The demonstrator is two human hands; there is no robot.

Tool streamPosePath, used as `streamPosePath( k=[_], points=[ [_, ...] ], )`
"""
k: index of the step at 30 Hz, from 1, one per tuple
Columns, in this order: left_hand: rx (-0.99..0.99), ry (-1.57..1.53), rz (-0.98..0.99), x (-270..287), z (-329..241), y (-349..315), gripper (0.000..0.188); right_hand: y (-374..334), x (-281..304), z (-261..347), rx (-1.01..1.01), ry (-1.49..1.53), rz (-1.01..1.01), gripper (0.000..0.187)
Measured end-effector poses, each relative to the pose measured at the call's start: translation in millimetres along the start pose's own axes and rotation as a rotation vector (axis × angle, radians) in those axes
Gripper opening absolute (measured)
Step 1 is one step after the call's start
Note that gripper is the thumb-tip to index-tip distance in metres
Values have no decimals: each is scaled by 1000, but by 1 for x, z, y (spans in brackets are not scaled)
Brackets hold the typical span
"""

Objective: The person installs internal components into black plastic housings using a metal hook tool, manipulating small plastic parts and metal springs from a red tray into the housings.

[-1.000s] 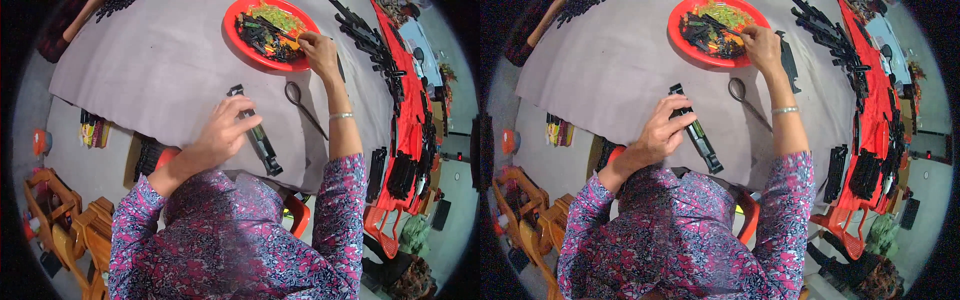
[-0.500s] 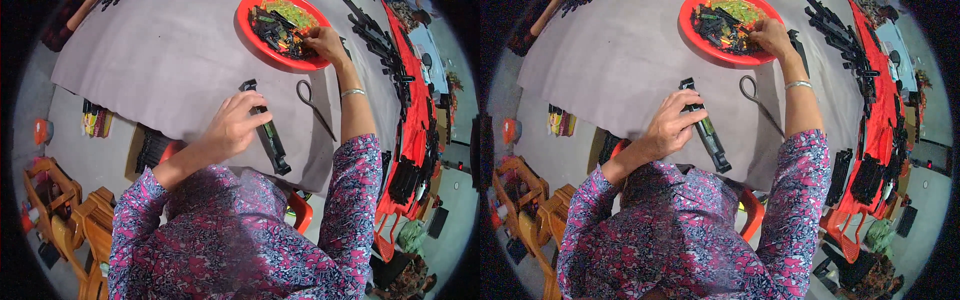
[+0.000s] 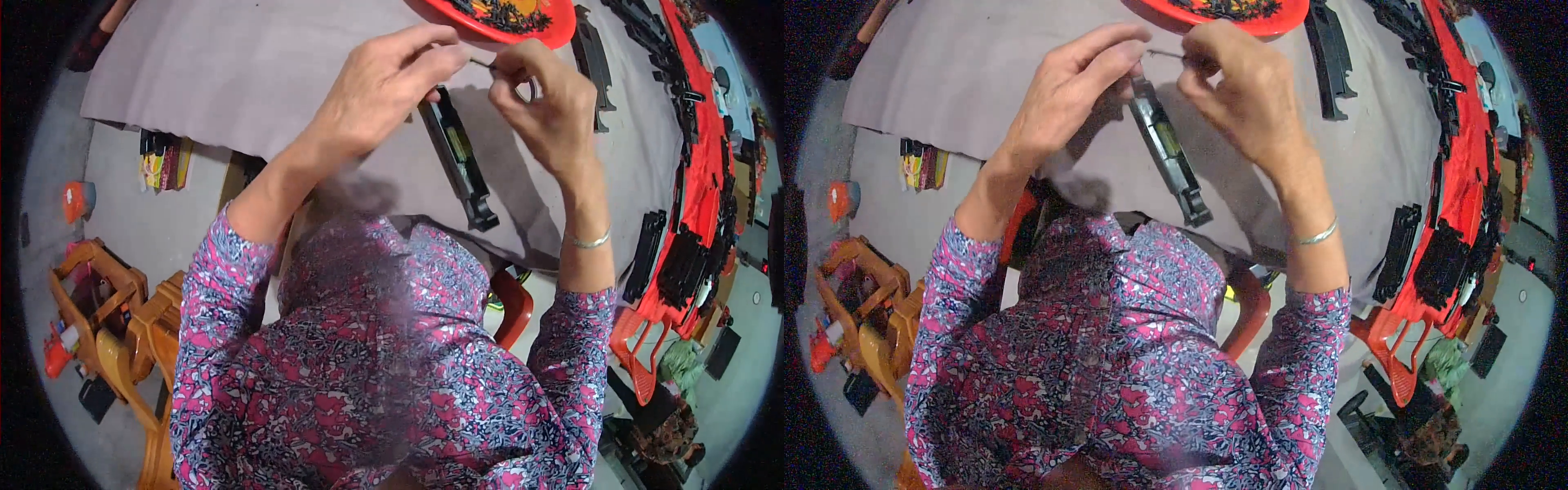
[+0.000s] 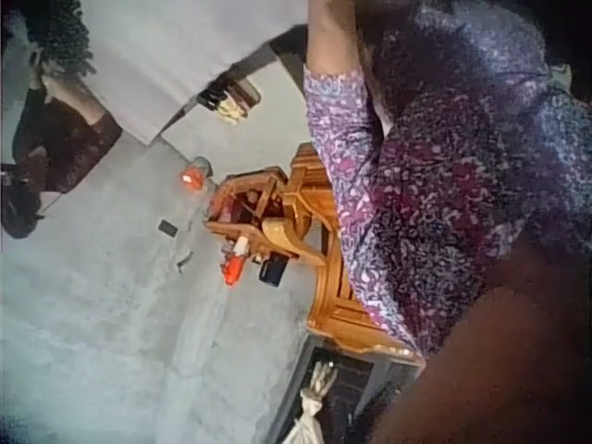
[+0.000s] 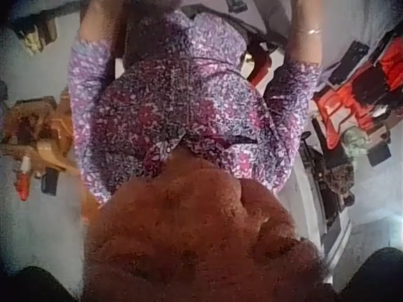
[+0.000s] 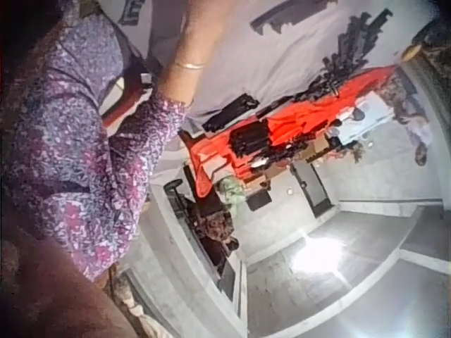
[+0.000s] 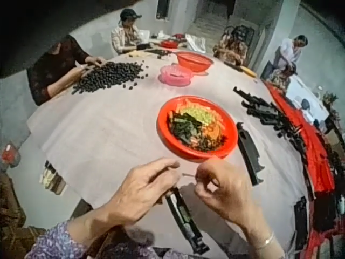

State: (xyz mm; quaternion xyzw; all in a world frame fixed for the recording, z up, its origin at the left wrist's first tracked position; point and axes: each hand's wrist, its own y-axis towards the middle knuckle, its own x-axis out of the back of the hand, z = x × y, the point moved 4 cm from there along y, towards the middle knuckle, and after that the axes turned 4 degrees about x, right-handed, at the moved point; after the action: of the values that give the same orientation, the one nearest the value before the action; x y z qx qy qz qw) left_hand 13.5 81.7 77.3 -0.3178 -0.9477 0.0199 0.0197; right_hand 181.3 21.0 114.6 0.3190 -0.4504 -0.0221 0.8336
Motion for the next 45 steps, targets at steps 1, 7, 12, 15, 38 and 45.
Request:
streamPosePath(
  k=[1,7,12,15,38,45],
  points=[
    [2,3,9,-4,-4,3,29,-5,-2,4,70,-49,15,25],
    [115,-110,218,-20,4,7,25,-17,-2,18,16,-102,-31,23],
    [17,-97,207,-24,4,0,22,-45,-1,3,-438,456,-188,16],
    [-42,-110,235,-28,2,-4,21,-54,-3,7,-664,760,-224,14],
    [-614,894,335,-18,13,-13,36,-101,-1,52,-924,505,-330,7],
    [-532,803,108,-40,19,-55,34,-110,-12,47,-925,433,-215,9]
  ],
)
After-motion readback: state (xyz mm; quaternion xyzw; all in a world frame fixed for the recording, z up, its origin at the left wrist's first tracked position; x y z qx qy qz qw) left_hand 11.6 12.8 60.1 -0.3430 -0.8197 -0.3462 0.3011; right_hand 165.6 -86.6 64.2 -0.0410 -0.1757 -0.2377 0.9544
